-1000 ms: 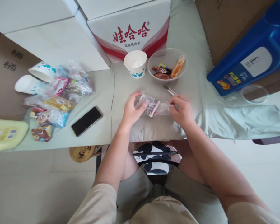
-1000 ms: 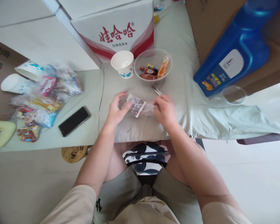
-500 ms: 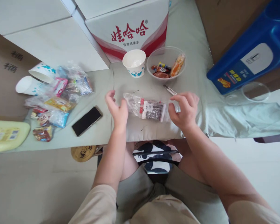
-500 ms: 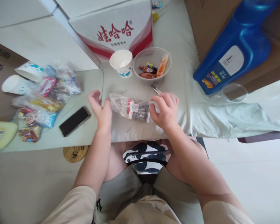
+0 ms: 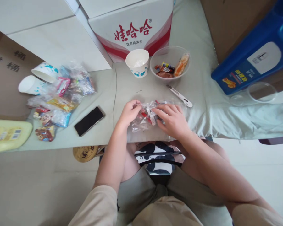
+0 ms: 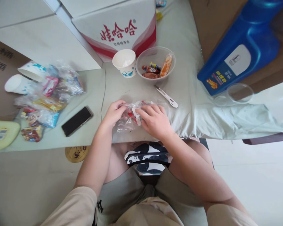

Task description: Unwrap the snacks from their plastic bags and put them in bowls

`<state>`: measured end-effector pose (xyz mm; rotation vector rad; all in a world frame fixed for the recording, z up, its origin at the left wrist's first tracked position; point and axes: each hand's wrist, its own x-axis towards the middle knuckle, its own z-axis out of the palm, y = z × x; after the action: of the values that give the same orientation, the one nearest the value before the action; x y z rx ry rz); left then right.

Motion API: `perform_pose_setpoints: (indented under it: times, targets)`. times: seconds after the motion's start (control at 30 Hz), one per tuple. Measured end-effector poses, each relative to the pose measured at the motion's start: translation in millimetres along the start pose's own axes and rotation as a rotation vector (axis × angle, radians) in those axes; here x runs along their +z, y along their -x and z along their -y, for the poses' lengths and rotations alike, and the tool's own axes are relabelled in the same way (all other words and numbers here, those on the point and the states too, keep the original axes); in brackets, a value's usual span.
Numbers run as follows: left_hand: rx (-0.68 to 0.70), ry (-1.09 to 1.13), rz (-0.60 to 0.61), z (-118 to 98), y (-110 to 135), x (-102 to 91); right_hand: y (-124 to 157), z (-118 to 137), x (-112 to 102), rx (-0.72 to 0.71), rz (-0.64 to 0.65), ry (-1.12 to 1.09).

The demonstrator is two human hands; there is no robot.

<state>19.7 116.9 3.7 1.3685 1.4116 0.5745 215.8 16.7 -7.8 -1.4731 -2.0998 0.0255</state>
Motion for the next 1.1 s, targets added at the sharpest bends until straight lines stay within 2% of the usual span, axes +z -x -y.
perform_pose_setpoints:
  times: [0.07, 0.13, 0.4, 0.43, 0.5, 0.57, 0.6, 0.63, 0.7, 0.8, 0.97, 1.1]
  targets:
    - [-0.109, 0.120, 0.044, -3, 2, -1.7, 0, -4, 3, 0.046, 0.037, 0.041]
    - [-0.149, 0.183, 0.029, -5, 1, -4.2, 0, -9, 3, 0.047, 0.020, 0.055]
    - [-0.208, 0.333, -0.193, -4, -9, -6.0, -3, -6, -11, -0.165, -0.055, -0.110]
    - [-0.210, 0.347, -0.211, -3, -10, -6.4, -3, -5, -12, -0.174, -0.013, -0.135]
    - [-0.219, 0.382, -0.215, -1, -12, -7.5, -1, -2, -13, -0.155, 0.152, -0.160]
    - [-0.224, 0.438, -0.176, 0, -13, -8.1, 0, 0, -12, -0.043, 0.308, -0.107]
    - [-0.227, 0.475, -0.145, 0, -13, -7.6, 0, 1, -10, 0.050, 0.333, -0.058]
    - [-0.231, 0.517, -0.106, 0, -12, -6.4, -1, 2, -8, 0.147, 0.315, -0.009]
    - [-0.231, 0.605, -0.019, -3, -10, -2.1, -3, 5, -4, 0.275, 0.192, 0.049]
    - [-0.201, 0.704, 0.104, -9, -4, 7.6, -5, 8, 3, 0.290, 0.042, 0.045]
    - [-0.160, 0.721, 0.130, -19, 10, 19.7, -2, 9, 6, 0.301, 0.082, -0.024]
    - [-0.157, 0.714, 0.133, -18, 11, 18.0, -1, 2, 0, 0.326, 0.052, -0.075]
